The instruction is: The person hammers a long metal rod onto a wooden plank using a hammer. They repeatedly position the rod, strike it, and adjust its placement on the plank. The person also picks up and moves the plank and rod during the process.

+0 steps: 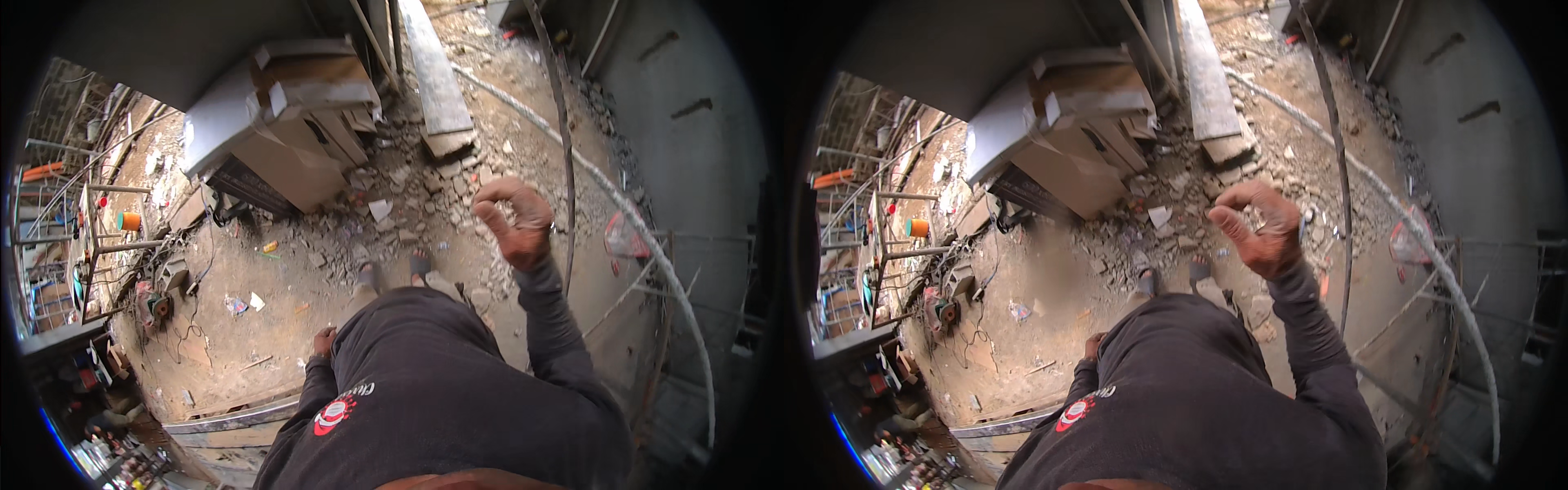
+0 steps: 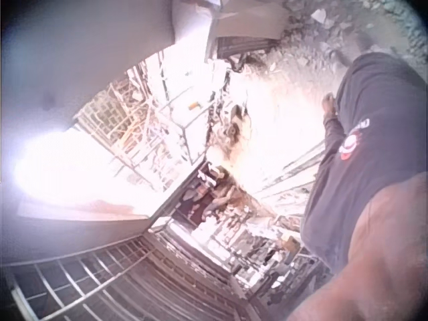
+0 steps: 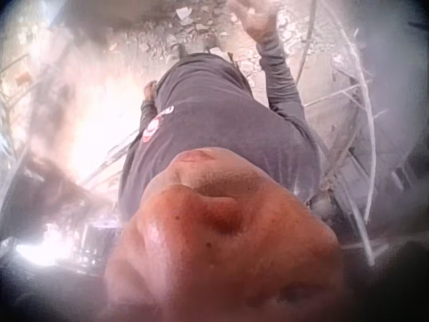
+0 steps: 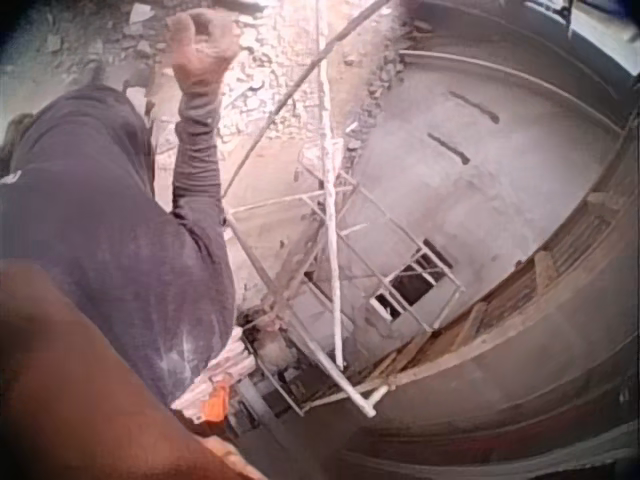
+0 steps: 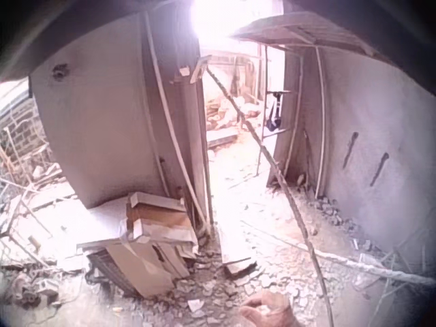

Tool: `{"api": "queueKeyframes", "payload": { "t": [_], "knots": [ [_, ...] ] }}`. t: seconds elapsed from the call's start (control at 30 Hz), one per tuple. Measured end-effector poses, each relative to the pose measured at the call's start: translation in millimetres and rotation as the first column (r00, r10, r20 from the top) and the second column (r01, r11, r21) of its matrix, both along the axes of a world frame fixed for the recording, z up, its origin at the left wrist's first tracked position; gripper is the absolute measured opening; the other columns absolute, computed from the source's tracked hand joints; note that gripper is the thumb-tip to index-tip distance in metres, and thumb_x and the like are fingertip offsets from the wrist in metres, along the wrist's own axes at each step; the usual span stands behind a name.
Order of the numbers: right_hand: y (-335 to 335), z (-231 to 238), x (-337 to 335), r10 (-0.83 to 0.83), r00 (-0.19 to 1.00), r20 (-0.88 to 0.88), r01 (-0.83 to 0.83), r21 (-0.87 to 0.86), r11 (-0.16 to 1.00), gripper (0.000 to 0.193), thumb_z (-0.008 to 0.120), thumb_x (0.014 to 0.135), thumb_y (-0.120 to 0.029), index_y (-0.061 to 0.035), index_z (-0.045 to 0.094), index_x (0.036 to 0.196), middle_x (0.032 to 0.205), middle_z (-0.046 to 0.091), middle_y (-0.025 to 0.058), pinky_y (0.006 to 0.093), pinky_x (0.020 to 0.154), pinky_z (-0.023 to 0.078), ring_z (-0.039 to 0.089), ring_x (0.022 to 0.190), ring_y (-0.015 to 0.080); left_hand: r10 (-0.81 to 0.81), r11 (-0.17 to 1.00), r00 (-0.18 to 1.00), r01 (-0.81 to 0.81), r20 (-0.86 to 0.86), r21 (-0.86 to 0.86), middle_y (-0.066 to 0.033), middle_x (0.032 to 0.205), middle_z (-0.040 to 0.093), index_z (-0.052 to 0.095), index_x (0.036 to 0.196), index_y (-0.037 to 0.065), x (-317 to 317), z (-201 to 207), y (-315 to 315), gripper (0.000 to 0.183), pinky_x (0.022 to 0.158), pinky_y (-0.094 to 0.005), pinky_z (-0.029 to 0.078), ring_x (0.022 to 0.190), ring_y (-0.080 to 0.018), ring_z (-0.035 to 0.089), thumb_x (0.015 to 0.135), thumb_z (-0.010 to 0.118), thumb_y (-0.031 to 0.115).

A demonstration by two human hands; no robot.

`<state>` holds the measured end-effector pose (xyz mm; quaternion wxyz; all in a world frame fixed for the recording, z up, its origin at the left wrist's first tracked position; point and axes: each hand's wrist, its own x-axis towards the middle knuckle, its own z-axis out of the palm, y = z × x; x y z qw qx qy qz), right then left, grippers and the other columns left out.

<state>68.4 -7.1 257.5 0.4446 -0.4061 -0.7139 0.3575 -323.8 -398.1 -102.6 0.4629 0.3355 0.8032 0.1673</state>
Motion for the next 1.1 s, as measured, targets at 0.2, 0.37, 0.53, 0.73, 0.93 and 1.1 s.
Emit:
{"api": "queueKeyframes", "payload": {
  "t": [0.2, 0.37, 0.53, 0.73, 0.93, 1.1],
  "knots": [
    [-58, 105, -16, 0.094, 0.991, 0.099, -0.133, 0.562, 0.816, 0.052, 0.064, 0.088, -0.054, -0.0060, 0.054, 0.106, 0.090, 0.058, 0.0077, 0.0374, 0.061, 0.046, 0.054, 0.073, 0.0224, -0.357, 0.934, 0.927, 0.356, 0.115, 0.030, -0.0142, 0.096, 0.072, 0.068, 0.110, 0.001, -86, -35, -62, 0.032, 0.079, -0.0350, 0.051, 0.089, -0.0252, 0.067, 0.092, 0.056, 0.025],
    [-109, 130, -32, -0.056, 0.934, 0.353, -0.145, 0.516, 0.844, 0.050, 0.061, 0.087, -0.056, -0.0106, 0.052, 0.109, 0.089, 0.052, 0.0030, 0.0327, 0.061, 0.043, 0.051, 0.071, 0.0195, -0.378, 0.887, 0.894, 0.424, 0.242, -0.183, -0.0092, 0.095, 0.070, 0.065, 0.116, 0.004, -148, -42, 1, 0.029, 0.063, -0.0292, 0.052, 0.082, -0.0188, 0.067, 0.090, 0.064, 0.015],
    [-165, 135, -23, -0.257, 0.899, 0.354, 0.061, 0.481, 0.875, 0.044, 0.061, 0.087, -0.051, -0.0108, 0.054, 0.104, 0.085, 0.052, 0.0019, 0.0311, 0.061, 0.043, 0.051, 0.068, 0.0183, 0.028, 0.922, 0.939, 0.108, 0.343, -0.371, -0.0063, 0.099, 0.067, 0.059, 0.122, 0.005, -174, -6, 107, 0.033, 0.048, -0.0258, 0.047, 0.072, -0.0149, 0.065, 0.092, 0.061, 0.018],
    [-242, 138, 20, -0.528, 0.772, 0.354, 0.367, 0.430, 0.825, 0.037, 0.062, 0.086, -0.045, -0.0110, 0.055, 0.099, 0.080, 0.052, 0.0006, 0.0292, 0.060, 0.043, 0.051, 0.064, 0.0168, -0.221, 0.901, 0.947, 0.290, 0.235, -0.323, -0.0075, 0.104, 0.068, 0.058, 0.124, 0.004, -103, 45, 201, 0.038, 0.063, -0.0286, 0.050, 0.083, -0.0161, 0.066, 0.089, 0.058, 0.020],
    [-310, 133, 69, -0.751, 0.524, 0.402, 0.669, 0.352, 0.654, 0.029, 0.062, 0.086, -0.039, -0.0112, 0.057, 0.093, 0.075, 0.052, -0.0007, 0.0274, 0.059, 0.043, 0.050, 0.061, 0.0153, -0.684, 0.592, 0.666, 0.746, 0.300, -0.306, -0.0077, 0.097, 0.068, 0.062, 0.117, 0.001, -20, 40, 209, 0.034, 0.062, -0.0294, 0.051, 0.078, -0.0149, 0.065, 0.087, 0.059, 0.017],
    [-341, 112, 98, -0.835, 0.304, 0.459, 0.832, 0.298, 0.467, 0.024, 0.062, 0.085, -0.034, -0.0113, 0.058, 0.089, 0.071, 0.051, -0.0018, 0.0258, 0.058, 0.043, 0.050, 0.058, 0.0141, -0.810, 0.528, 0.576, 0.799, 0.110, -0.288, -0.0083, 0.085, 0.067, 0.064, 0.102, -0.002, 8, 8, 210, 0.023, 0.066, -0.0295, 0.051, 0.073, -0.0148, 0.061, 0.085, 0.061, 0.014]
  ]
}}
